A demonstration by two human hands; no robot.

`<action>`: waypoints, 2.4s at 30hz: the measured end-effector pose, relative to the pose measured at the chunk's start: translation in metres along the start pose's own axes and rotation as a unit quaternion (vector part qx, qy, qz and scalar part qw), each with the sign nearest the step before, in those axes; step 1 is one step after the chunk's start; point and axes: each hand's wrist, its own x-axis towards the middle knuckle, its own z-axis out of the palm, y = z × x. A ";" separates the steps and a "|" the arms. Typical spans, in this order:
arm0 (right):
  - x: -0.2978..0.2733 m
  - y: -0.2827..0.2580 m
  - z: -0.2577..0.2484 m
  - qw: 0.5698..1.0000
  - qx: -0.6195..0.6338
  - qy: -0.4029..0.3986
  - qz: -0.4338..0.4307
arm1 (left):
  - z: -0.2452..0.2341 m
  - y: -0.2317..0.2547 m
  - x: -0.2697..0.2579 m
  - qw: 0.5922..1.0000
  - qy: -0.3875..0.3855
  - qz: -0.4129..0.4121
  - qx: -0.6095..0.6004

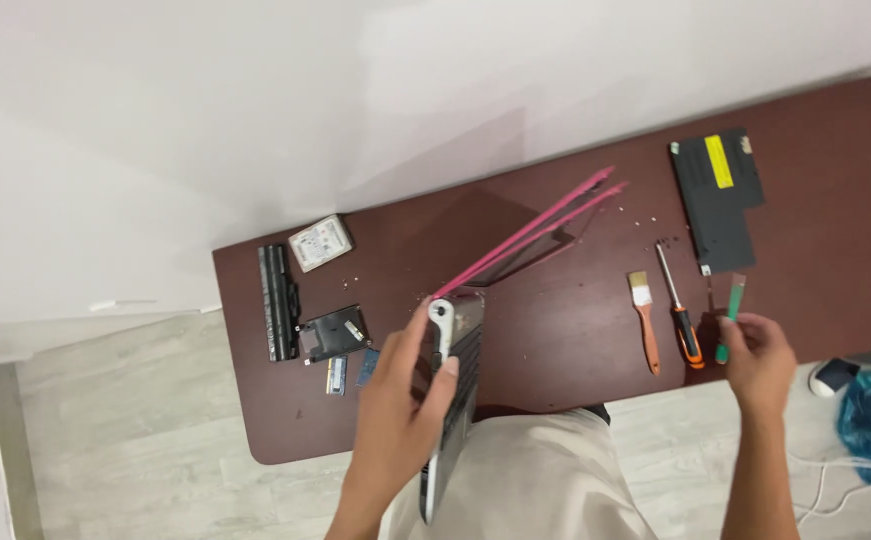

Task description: Disassembling and cleaning a laptop using various tools like a screwdriver and brush.

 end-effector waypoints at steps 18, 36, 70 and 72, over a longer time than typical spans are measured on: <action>-0.086 -0.335 -0.067 0.917 0.057 -0.289 -0.269 | 0.014 0.001 0.003 0.995 -0.030 0.056 -0.072; -0.134 -0.326 -0.009 0.915 0.161 -0.347 -0.129 | 0.004 -0.030 0.017 0.963 -0.069 0.016 -0.261; -0.139 -0.222 0.101 0.927 0.161 -0.334 -0.055 | -0.020 -0.149 0.045 0.928 0.080 0.061 -0.359; -0.144 -0.231 0.097 0.927 0.170 -0.332 -0.044 | -0.024 -0.153 0.046 0.931 0.085 0.054 -0.351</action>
